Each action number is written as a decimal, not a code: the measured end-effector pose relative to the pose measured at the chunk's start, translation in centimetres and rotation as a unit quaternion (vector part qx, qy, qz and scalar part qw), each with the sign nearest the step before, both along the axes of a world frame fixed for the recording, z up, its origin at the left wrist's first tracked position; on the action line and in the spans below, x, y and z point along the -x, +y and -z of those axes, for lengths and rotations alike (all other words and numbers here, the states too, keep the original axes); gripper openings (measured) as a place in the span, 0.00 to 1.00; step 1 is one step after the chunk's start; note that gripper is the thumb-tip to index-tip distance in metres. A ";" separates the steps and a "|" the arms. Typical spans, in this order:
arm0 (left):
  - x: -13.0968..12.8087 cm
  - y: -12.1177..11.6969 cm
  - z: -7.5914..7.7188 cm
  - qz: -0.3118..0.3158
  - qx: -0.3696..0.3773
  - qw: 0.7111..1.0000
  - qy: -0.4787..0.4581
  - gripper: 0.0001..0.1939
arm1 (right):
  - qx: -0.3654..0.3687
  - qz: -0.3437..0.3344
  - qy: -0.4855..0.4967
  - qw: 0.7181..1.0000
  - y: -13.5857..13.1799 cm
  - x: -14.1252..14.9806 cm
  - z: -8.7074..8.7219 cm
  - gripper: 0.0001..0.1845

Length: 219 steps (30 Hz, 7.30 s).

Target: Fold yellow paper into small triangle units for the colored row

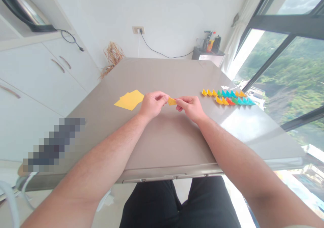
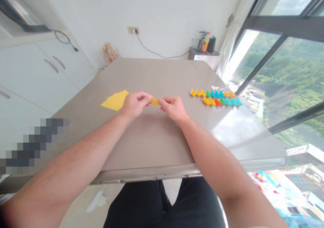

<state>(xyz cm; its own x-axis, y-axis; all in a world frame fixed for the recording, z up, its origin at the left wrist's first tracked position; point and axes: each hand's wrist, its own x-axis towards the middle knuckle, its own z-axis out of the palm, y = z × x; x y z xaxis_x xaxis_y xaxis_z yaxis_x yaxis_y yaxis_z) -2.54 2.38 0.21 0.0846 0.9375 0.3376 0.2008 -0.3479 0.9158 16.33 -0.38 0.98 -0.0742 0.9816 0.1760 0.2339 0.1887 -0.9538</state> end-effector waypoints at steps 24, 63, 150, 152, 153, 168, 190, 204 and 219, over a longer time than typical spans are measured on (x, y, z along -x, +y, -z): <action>-1.0 -1.4 -0.4 0.061 0.050 0.994 -0.074 0.24 | -0.012 0.008 -0.025 1.000 -0.1 0.8 0.3 0.13; -0.7 -0.7 0.6 0.021 0.001 1.000 0.012 0.17 | -0.199 0.060 -0.157 0.965 0.0 1.3 1.4 0.10; 1.2 -0.8 -1.3 0.407 0.239 0.864 -0.177 0.14 | 0.115 -0.363 0.220 0.898 -0.6 -0.6 -0.2 0.15; 1.2 -0.8 -1.4 0.407 0.238 0.865 -0.172 0.14 | 0.113 -0.370 0.220 0.896 -0.6 -0.6 -0.2 0.14; 1.1 -0.9 -1.5 0.407 0.238 0.866 -0.169 0.15 | 0.112 -0.373 0.217 0.895 -0.7 -0.6 -0.2 0.14; 1.1 -0.9 -1.5 0.375 0.216 0.891 -0.134 0.19 | 0.129 -0.353 0.211 0.903 -0.7 -0.5 -0.4 0.18; 0.5 -0.8 -1.0 0.334 0.197 0.908 -0.159 0.17 | 0.143 -0.218 0.194 0.946 -0.8 -0.5 -0.9 0.19; 0.6 -0.6 -1.0 0.256 0.180 0.941 -0.126 0.12 | 0.124 -0.179 0.191 0.957 -0.2 -0.4 -0.2 0.18; 0.1 0.0 -0.1 0.161 0.121 0.967 -0.155 0.12 | 0.003 -0.032 0.068 0.997 0.4 0.4 0.6 0.19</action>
